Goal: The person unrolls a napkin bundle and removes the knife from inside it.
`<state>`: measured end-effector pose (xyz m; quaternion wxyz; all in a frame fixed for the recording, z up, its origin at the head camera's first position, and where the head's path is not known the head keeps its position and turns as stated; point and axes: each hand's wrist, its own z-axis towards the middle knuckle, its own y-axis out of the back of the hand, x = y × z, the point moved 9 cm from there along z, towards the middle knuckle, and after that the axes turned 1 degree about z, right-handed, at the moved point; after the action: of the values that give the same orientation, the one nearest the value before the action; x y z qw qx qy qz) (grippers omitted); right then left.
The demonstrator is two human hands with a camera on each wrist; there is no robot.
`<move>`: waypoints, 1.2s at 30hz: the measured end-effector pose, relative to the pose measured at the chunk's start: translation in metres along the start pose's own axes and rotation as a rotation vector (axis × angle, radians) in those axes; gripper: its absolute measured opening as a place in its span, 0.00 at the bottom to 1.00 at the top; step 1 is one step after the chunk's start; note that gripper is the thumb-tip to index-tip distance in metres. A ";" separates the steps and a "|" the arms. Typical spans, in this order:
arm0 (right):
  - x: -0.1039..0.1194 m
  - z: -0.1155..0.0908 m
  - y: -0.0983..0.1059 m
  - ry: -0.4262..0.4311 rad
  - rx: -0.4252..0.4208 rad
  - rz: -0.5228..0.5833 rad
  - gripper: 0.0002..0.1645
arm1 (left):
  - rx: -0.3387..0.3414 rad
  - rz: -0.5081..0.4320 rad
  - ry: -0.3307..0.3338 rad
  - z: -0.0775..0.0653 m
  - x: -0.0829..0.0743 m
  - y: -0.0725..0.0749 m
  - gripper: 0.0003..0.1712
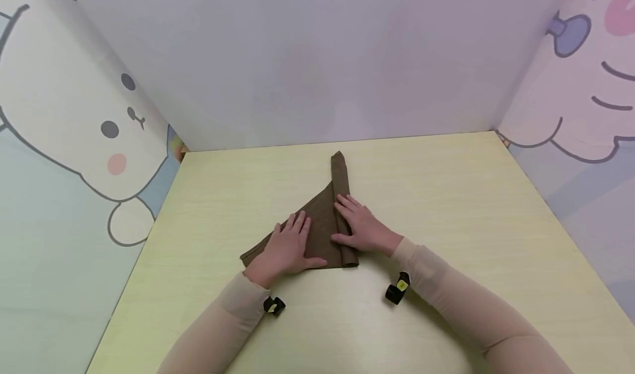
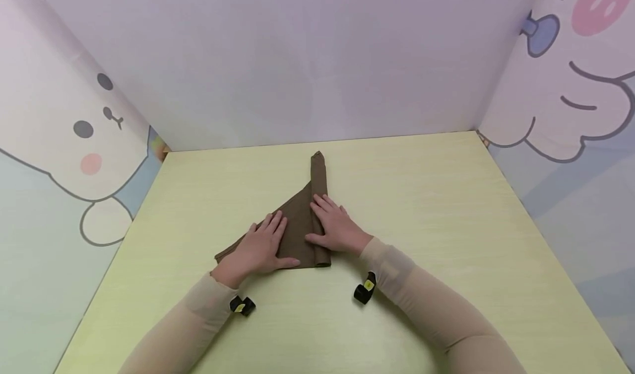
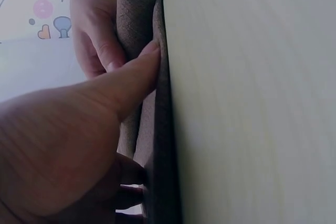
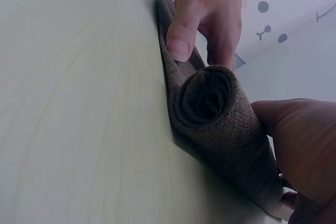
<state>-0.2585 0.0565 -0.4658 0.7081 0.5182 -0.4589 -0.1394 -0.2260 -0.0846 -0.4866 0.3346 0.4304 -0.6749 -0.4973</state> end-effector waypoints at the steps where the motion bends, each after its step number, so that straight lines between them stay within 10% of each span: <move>1: 0.000 0.000 0.000 -0.003 0.002 0.000 0.51 | -0.002 0.001 -0.002 0.000 0.000 0.000 0.67; 36: -0.003 -0.005 0.006 -0.013 -0.012 0.039 0.50 | 0.001 -0.022 0.007 -0.008 0.014 0.002 0.67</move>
<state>-0.2582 0.0642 -0.4627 0.7107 0.5040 -0.4727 -0.1320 -0.2254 -0.0996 -0.4818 0.3309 0.4399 -0.6692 -0.4991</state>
